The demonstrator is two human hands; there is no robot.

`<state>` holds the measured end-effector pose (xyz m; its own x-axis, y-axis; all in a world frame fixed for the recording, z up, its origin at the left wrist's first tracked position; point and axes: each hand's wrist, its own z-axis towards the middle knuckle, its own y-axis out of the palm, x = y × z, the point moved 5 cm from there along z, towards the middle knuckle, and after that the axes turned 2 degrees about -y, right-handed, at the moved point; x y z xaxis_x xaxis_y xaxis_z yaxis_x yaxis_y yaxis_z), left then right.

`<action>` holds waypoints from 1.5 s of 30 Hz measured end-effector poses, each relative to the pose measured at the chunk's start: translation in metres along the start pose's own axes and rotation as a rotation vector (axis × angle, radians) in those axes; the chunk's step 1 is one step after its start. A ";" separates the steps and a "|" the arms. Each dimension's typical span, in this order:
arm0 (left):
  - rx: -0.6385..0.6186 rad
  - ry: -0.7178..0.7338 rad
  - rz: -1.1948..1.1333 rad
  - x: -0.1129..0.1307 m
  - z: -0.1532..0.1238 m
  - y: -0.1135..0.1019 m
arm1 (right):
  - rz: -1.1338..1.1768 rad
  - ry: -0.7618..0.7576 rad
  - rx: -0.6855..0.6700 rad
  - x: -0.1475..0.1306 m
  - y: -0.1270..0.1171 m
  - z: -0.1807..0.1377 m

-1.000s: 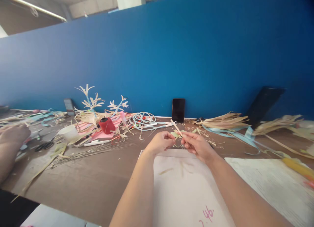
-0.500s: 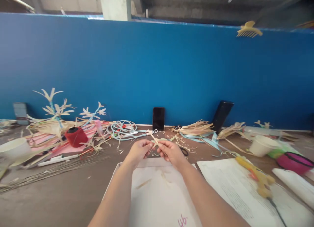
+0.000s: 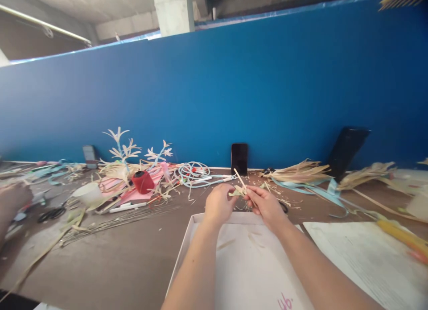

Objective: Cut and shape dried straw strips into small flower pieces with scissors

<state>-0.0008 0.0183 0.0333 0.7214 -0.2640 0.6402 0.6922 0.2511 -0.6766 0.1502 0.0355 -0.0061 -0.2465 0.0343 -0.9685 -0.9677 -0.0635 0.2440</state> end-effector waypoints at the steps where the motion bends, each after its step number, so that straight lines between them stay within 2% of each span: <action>1: 0.005 0.013 0.034 0.001 0.000 0.000 | -0.005 -0.003 -0.003 0.000 0.000 0.000; 5: 0.009 0.010 0.070 0.002 -0.001 -0.001 | -0.025 -0.003 0.002 -0.001 0.000 -0.001; 9: -0.014 -0.044 -0.008 -0.001 0.000 -0.001 | -0.007 0.004 0.003 -0.003 0.000 -0.002; 12: -0.058 -0.133 -0.211 -0.007 0.002 0.002 | 0.027 0.030 -0.070 -0.005 0.003 -0.004; 17: -0.213 -0.272 -0.608 -0.011 0.002 0.010 | -0.002 0.087 -0.227 -0.008 0.009 -0.011; 21: -0.264 -0.334 -0.724 -0.011 0.000 0.013 | -0.059 0.098 -0.233 -0.009 0.012 -0.013; 29: -0.324 -0.403 -0.745 -0.016 -0.002 0.019 | -0.175 0.045 -0.120 -0.007 0.010 -0.008; 41: -0.333 -0.419 -0.679 -0.017 -0.002 0.023 | -0.172 0.041 -0.142 -0.003 0.008 -0.007; 45: -0.329 -0.372 -0.673 -0.014 -0.001 0.022 | -0.199 0.044 -0.138 -0.002 0.008 -0.008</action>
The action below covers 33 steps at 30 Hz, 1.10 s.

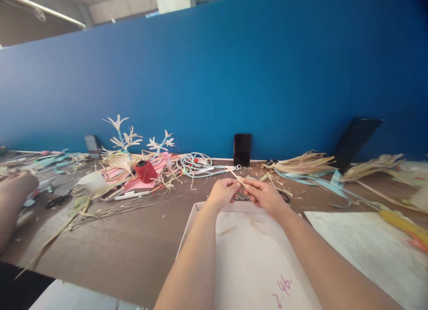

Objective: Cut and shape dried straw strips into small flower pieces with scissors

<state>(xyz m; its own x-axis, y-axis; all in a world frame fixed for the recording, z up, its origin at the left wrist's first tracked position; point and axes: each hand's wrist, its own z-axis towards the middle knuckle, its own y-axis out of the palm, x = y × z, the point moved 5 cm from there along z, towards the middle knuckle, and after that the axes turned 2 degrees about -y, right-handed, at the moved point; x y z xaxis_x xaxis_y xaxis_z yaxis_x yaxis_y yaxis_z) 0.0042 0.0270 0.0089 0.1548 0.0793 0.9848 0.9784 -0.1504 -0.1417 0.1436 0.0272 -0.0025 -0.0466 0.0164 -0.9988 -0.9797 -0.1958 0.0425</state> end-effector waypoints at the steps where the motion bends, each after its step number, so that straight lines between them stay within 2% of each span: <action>1: 0.004 0.013 0.006 0.001 0.000 0.000 | -0.009 0.002 -0.001 0.000 0.000 0.000; 7: 0.047 0.044 0.046 0.003 0.000 0.000 | -0.046 -0.007 -0.028 -0.001 0.002 -0.001; 13: 0.156 0.111 0.088 -0.001 0.002 -0.003 | -0.262 -0.131 0.058 -0.007 0.005 0.000; 17: 0.103 0.111 0.061 -0.005 0.004 -0.001 | -0.330 -0.179 0.077 -0.008 0.005 0.001; 20: 0.060 0.093 0.024 -0.006 0.005 0.001 | -0.310 -0.161 0.057 -0.005 0.002 0.003; 25: 0.118 0.118 0.045 -0.009 0.008 0.001 | -0.295 -0.125 0.034 0.001 -0.001 0.005; 33: 0.118 0.211 0.040 -0.012 0.013 0.003 | -0.186 -0.034 0.029 0.006 0.000 0.004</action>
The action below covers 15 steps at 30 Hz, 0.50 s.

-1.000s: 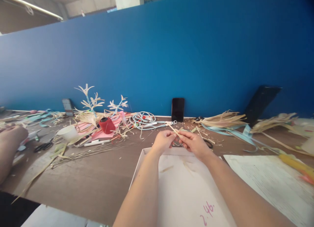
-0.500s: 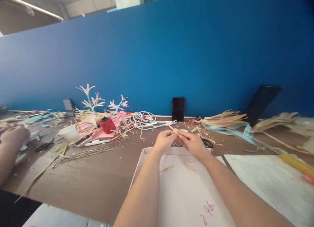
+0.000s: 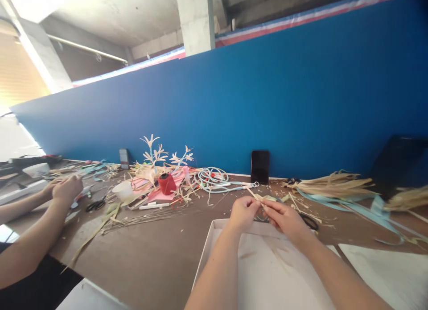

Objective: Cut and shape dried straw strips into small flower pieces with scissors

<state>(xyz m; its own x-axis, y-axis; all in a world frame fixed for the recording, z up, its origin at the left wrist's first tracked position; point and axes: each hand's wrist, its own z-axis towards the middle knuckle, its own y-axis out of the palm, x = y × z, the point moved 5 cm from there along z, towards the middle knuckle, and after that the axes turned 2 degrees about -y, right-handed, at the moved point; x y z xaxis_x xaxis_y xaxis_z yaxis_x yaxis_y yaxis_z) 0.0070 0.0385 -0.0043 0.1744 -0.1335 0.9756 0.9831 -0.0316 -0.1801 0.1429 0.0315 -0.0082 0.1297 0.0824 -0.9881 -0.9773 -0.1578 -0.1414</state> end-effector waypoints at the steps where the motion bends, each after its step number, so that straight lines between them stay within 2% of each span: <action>1: 0.003 0.006 0.000 0.000 0.000 0.000 | -0.006 -0.005 -0.012 0.001 0.000 0.000; 4: 0.030 0.045 0.026 0.003 -0.001 0.000 | -0.062 -0.052 -0.021 0.003 -0.001 0.003; 9: 0.089 0.154 0.065 0.011 -0.002 -0.002 | -0.186 -0.187 0.038 -0.004 -0.001 0.005; 13: 0.101 0.145 0.107 0.013 -0.003 -0.002 | -0.299 -0.346 0.140 -0.015 -0.004 0.003; 15: 0.101 0.139 0.121 0.013 -0.004 -0.001 | -0.338 -0.366 0.185 -0.017 -0.008 0.003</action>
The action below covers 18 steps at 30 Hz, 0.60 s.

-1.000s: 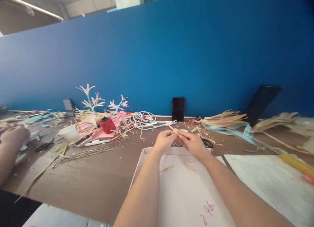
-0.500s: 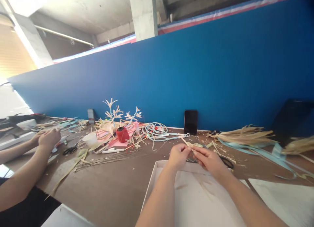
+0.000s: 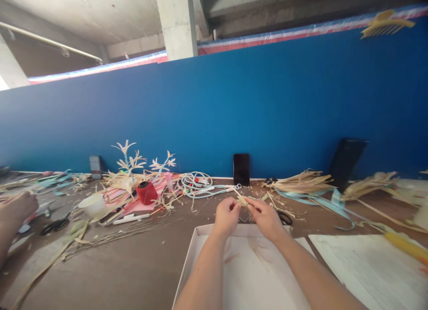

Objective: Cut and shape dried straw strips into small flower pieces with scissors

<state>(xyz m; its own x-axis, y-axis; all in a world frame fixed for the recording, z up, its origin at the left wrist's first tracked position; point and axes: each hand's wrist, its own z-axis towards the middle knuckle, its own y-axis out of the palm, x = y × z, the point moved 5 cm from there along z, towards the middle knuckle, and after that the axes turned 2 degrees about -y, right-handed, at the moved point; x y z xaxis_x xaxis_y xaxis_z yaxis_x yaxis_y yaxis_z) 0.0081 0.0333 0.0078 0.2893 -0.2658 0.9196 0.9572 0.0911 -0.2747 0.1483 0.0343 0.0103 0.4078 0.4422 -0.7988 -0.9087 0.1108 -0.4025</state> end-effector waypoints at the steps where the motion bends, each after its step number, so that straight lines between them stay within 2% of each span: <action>1: -0.004 -0.004 -0.005 0.000 0.000 0.000 | -0.008 0.020 0.023 0.001 -0.003 0.001; 4: -0.010 -0.054 -0.070 -0.004 0.000 0.002 | 0.072 0.181 0.139 0.009 -0.016 0.002; 7: -0.004 -0.127 -0.161 -0.008 0.001 0.003 | 0.395 0.323 0.206 0.013 -0.025 0.001; 9: -0.008 -0.147 -0.195 -0.010 0.002 0.003 | 0.627 0.363 0.128 0.010 -0.021 -0.001; 11: -0.016 -0.136 -0.196 -0.009 0.002 0.004 | 0.744 0.408 -0.026 0.004 -0.011 -0.004; 14: -0.021 -0.086 -0.176 -0.008 0.001 0.004 | 0.758 0.446 -0.240 -0.003 0.006 -0.012; 16: -0.034 -0.066 -0.195 -0.007 0.001 0.006 | 0.733 0.433 -0.294 -0.006 0.012 -0.014; 18: -0.052 -0.055 -0.224 -0.007 0.001 0.007 | 0.700 0.429 -0.286 -0.005 0.014 -0.015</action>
<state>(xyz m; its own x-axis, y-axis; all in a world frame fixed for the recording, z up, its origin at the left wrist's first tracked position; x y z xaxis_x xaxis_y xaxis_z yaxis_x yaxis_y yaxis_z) 0.0130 0.0364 -0.0005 0.0699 -0.2206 0.9729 0.9971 -0.0139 -0.0748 0.1348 0.0206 0.0023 -0.1857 -0.0550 -0.9811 -0.9293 -0.3146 0.1936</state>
